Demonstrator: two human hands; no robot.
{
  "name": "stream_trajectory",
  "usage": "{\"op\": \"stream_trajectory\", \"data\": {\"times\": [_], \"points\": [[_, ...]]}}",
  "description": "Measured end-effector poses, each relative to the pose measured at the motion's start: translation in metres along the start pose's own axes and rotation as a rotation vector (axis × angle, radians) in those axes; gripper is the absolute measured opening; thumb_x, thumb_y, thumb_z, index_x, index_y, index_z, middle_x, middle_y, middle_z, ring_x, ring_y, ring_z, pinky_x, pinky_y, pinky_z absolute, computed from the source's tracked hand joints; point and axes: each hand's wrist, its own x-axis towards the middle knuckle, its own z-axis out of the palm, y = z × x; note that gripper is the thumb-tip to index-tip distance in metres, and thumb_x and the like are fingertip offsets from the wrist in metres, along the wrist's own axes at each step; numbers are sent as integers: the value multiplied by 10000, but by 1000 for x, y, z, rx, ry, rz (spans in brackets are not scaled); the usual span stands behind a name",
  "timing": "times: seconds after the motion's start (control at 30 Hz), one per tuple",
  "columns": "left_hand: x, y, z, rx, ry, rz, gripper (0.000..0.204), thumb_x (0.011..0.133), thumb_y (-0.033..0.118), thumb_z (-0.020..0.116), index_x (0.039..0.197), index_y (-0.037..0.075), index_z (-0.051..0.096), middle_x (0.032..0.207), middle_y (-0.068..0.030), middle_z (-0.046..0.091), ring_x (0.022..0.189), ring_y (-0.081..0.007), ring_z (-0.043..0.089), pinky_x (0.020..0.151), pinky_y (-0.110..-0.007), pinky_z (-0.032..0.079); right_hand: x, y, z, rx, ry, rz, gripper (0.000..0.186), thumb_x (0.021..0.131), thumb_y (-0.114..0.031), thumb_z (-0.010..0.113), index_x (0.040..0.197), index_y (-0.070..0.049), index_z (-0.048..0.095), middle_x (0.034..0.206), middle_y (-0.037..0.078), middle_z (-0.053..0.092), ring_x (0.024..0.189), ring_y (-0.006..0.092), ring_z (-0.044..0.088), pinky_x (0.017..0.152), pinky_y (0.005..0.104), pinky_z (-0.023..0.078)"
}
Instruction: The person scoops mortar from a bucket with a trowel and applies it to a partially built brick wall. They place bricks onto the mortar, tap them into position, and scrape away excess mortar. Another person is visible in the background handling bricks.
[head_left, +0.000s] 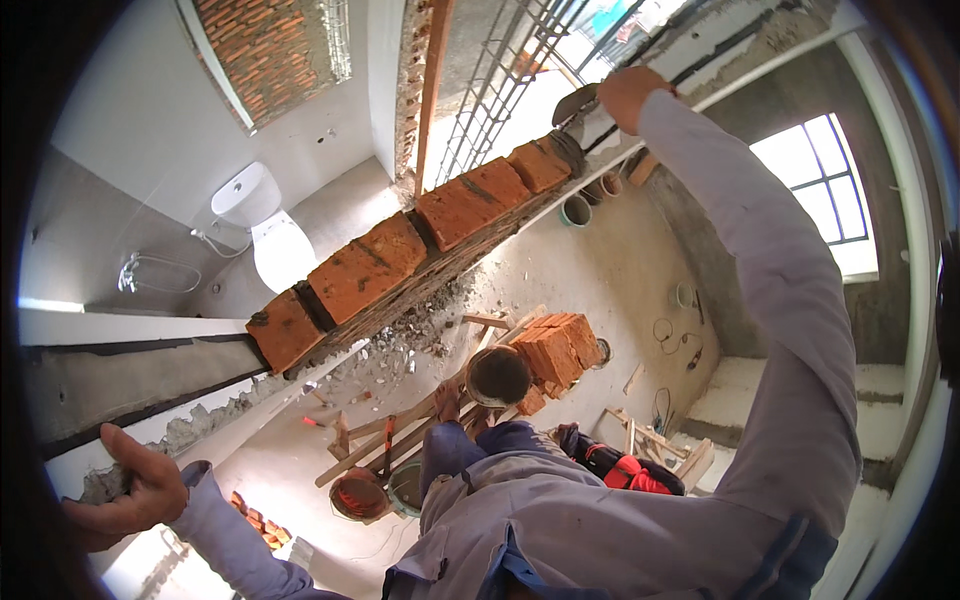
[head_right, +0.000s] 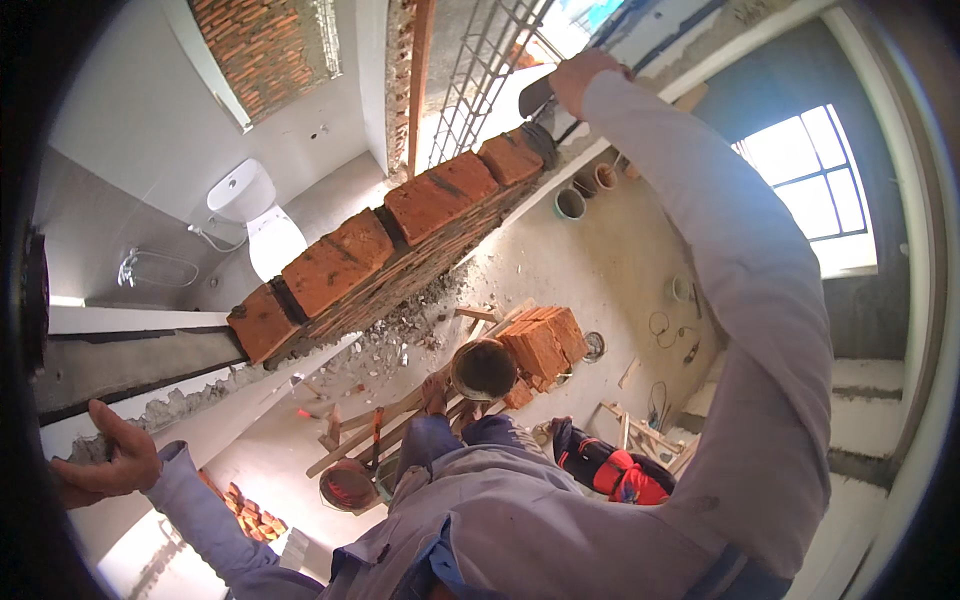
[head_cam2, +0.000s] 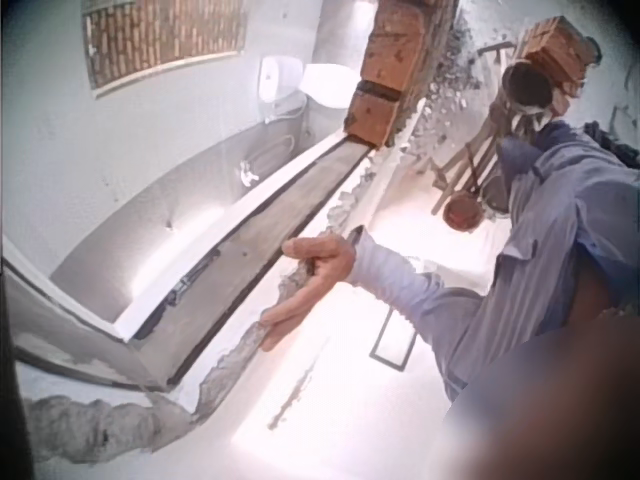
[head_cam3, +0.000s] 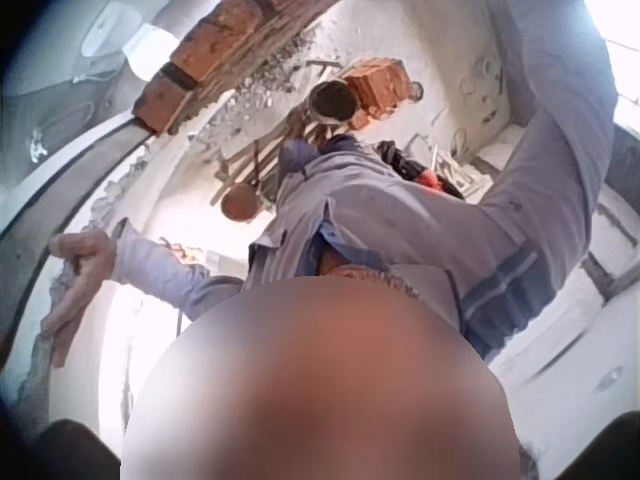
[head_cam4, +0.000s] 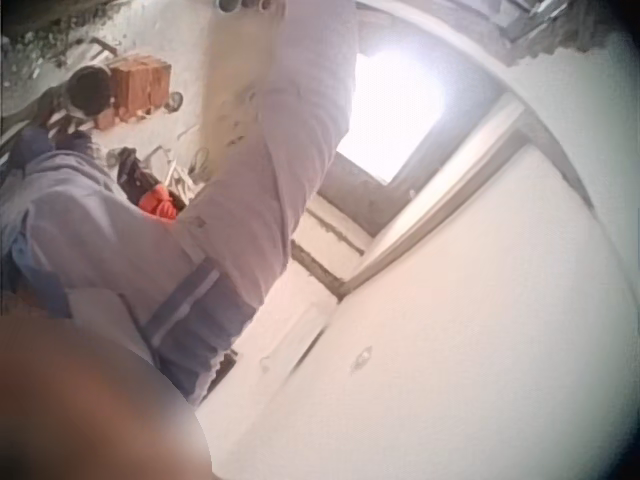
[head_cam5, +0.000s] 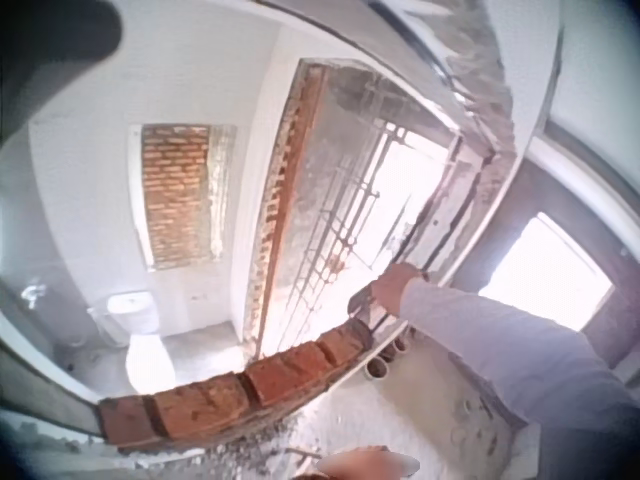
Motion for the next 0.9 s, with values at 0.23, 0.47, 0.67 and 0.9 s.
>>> {"op": "stream_trajectory", "data": {"times": [0.23,0.47,0.67,0.9], "points": [[7,7,1,-58,41,50,742,773,375,805,1282,-37,455,1264,-303,397,1124,-445,446,906,-564,385,-109,-16,176,1315,385,112,281,907,-232,596,1115,-61,516,694,31,547,623,175,561,551,381,466],[9,15,-3,62,-28,69,796,786,375,799,1348,-36,414,1359,-374,308,1267,-527,334,1001,-630,293,-113,-247,323,2322,334,544,185,811,-119,661,816,-69,483,633,-10,454,506,91,445,444,289,375],[16,14,-9,98,25,164,766,804,424,764,1342,-11,435,1317,-356,373,1265,-533,327,1014,-637,288,-35,-311,336,2229,530,486,205,783,-154,626,850,-37,471,627,43,394,591,145,411,556,327,384],[11,-3,-1,84,46,220,801,803,446,755,1365,-16,419,1400,-379,302,1322,-535,273,1064,-621,257,35,-361,357,2783,322,289,106,821,-81,518,925,-65,506,637,-2,413,504,91,370,439,279,302]]}}
